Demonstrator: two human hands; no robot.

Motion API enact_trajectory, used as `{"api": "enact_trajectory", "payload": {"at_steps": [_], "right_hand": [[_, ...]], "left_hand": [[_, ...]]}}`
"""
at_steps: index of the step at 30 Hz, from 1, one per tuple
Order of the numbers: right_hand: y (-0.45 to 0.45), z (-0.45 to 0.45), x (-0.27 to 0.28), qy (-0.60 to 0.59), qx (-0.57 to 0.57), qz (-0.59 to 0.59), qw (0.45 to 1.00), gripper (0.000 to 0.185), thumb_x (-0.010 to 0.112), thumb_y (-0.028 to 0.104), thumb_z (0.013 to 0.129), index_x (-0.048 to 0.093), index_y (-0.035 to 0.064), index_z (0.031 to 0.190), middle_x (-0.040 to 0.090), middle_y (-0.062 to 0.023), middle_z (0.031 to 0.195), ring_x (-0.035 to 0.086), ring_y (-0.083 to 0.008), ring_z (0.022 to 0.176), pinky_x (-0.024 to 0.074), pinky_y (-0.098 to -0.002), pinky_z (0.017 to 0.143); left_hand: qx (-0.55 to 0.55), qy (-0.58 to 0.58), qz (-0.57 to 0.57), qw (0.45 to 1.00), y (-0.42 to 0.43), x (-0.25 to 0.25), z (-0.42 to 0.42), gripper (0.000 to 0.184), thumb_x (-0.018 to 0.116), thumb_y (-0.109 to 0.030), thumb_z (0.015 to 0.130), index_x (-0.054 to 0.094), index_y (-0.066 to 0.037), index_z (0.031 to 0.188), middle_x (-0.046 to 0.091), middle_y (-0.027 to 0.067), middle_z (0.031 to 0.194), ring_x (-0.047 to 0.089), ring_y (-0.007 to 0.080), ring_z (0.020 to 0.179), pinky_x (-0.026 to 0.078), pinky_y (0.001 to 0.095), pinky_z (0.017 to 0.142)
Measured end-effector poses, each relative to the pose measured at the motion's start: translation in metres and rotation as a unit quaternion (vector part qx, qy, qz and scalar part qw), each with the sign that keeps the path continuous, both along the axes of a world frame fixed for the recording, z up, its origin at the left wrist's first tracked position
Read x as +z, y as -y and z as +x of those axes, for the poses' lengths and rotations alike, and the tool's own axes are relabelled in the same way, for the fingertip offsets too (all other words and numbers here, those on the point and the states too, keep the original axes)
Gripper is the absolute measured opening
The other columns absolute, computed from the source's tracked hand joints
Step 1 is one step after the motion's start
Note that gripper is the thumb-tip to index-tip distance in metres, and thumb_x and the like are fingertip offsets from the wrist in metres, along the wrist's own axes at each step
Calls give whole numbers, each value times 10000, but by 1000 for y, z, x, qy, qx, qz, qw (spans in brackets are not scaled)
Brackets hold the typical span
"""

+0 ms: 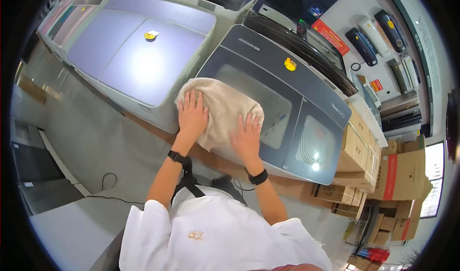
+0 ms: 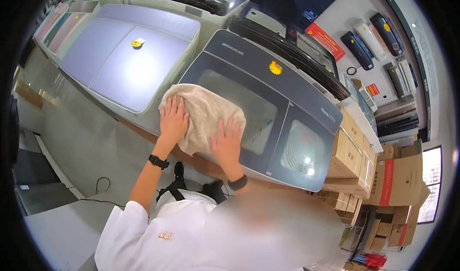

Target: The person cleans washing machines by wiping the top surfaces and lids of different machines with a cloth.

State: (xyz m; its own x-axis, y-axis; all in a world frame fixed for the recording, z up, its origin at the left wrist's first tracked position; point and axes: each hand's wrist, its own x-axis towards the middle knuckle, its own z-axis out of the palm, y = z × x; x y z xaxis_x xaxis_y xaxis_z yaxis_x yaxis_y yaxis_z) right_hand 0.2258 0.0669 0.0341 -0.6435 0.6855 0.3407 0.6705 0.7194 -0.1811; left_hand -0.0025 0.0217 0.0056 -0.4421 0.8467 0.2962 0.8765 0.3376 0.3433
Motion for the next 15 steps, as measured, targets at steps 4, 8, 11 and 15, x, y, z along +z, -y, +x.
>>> {"api": "enact_trajectory", "payload": {"at_steps": [4, 8, 11, 15], "right_hand": [[42, -10, 18, -10, 70, -48, 996, 668, 687, 272, 937, 500, 31, 1532, 401, -310, 1584, 342, -557, 1472, 288, -639, 1217], [50, 24, 19, 9, 74, -71, 995, 598, 661, 244, 955, 539, 31, 1500, 434, -316, 1561, 368, -555, 1459, 296, -630, 1217], [22, 41, 14, 4, 44, -56, 997, 549, 643, 238, 977, 562, 45, 1485, 461, -315, 1544, 385, -558, 1447, 306, -625, 1212], [-12, 26, 11, -17, -13, -18, 1000, 550, 650, 273, 987, 566, 69, 1490, 457, -300, 1555, 386, -560, 1444, 315, -611, 1210]], "left_hand": [[5, -13, -2, 1000, 28, 3, 19, 740, 643, -303, 955, 404, -4, 1588, 371, 229, 1659, 286, 389, 1571, 222, 607, 1261], [-29, 28, -1, 999, 48, 5, 15, 720, 647, -291, 953, 426, -7, 1577, 373, 228, 1657, 298, 389, 1565, 246, 612, 1251], [-46, 9, -10, 999, 31, 5, -5, 694, 633, -314, 971, 444, -28, 1574, 359, 227, 1666, 300, 386, 1565, 251, 611, 1249], [-32, -47, -11, 998, -3, 1, -15, 669, 609, -364, 994, 465, -60, 1572, 362, 221, 1667, 307, 396, 1559, 225, 609, 1255]]}}
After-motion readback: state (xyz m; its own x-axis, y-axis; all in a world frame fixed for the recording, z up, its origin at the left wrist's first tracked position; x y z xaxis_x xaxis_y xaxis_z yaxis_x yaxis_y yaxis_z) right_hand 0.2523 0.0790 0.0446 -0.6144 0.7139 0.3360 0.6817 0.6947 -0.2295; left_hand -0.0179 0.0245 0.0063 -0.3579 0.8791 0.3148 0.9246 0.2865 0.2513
